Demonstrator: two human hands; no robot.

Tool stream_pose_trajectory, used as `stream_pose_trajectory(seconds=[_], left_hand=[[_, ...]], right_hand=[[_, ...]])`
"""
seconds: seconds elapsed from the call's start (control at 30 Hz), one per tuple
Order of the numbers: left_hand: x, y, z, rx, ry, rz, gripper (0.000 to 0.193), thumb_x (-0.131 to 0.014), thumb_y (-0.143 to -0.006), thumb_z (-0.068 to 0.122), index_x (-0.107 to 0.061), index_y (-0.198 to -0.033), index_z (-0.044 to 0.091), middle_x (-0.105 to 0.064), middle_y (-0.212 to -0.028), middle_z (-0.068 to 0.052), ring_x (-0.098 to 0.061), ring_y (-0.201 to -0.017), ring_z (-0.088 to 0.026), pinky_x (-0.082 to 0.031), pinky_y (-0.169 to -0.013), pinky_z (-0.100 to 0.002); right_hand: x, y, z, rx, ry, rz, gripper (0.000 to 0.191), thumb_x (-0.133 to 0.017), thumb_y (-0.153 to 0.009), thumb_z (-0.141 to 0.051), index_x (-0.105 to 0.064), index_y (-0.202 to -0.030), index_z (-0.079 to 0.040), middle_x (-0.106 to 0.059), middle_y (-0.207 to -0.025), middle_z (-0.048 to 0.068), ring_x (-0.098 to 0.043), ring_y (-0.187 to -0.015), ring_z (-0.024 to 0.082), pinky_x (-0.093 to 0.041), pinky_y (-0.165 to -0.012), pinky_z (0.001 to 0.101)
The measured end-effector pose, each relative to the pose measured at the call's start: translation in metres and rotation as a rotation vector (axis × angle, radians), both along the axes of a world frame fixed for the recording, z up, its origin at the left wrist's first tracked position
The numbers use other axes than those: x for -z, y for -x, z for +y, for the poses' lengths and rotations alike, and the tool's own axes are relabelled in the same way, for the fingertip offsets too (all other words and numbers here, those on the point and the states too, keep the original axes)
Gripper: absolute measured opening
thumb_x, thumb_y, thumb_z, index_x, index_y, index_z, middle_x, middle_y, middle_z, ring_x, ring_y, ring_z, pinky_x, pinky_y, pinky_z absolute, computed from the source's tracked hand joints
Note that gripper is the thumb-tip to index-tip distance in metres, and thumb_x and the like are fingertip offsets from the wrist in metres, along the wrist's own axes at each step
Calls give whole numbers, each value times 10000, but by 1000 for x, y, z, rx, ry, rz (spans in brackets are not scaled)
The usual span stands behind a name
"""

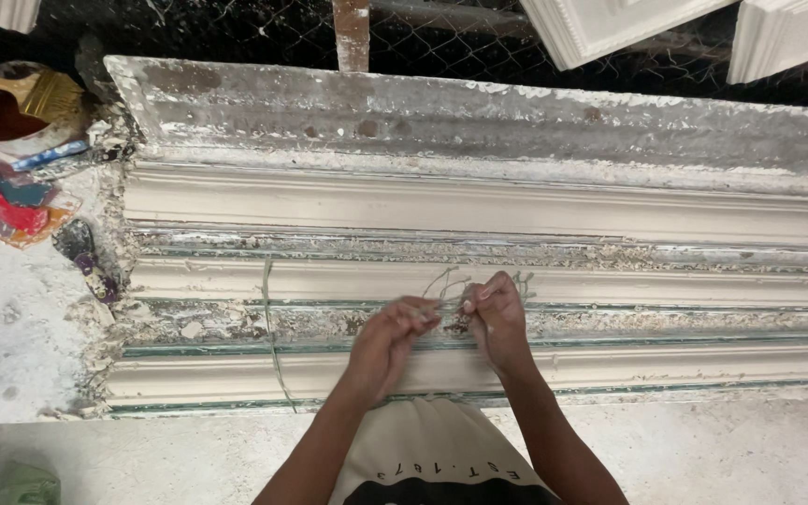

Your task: The person cleans long decorative plaster crown-molding strips laid on a workbench. They first twist small wire floral accents attached to the molding, then run a small scraping tool along the molded grooves to remove excess plaster, and finally sweep dust off the strips with a green brush.

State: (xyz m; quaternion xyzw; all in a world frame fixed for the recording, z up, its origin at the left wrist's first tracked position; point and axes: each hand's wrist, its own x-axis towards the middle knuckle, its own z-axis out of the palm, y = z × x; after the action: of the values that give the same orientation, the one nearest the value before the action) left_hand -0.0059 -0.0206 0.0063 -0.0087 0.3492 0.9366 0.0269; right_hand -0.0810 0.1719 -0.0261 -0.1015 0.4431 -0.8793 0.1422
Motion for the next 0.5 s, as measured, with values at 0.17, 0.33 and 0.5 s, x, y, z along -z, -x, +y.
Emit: stream_pose_trajectory(seconds=[0.17, 0.33, 0.5], left_hand=[[-22, -15, -7, 403, 332, 174, 176, -501, -1082, 94, -659, -1066, 19, -639, -1116, -76, -605, -1199, -173, -471, -1082, -335], [-21, -13, -5, 247, 542, 182, 91, -618, -1008, -16, -691, -1062, -9, -627, -1108, -73, -610, -944, -143, -515, -829, -293], [5, 7, 5, -255, 545, -41, 215, -528, -927, -86, -611, -1096, 18, -624, -1112, -66, -635, -802, -106, -551, -700, -245]], right_hand=[[0, -2, -2, -302, 114, -118, 141, -636, -1046, -128, -521, -979, -82, -605, -832, 64, -581, -727, 148, -506, -686, 285], [-7, -10, -2, -243, 138, -109, 145, -638, -1026, -133, -507, -976, -95, -587, -909, 47, -559, -846, 133, -484, -772, 267], [-7, -32, -10, -236, -168, 206, 170, -539, -1114, -237, -516, -1011, -104, -633, -896, 70, -601, -823, 159, -532, -765, 301]])
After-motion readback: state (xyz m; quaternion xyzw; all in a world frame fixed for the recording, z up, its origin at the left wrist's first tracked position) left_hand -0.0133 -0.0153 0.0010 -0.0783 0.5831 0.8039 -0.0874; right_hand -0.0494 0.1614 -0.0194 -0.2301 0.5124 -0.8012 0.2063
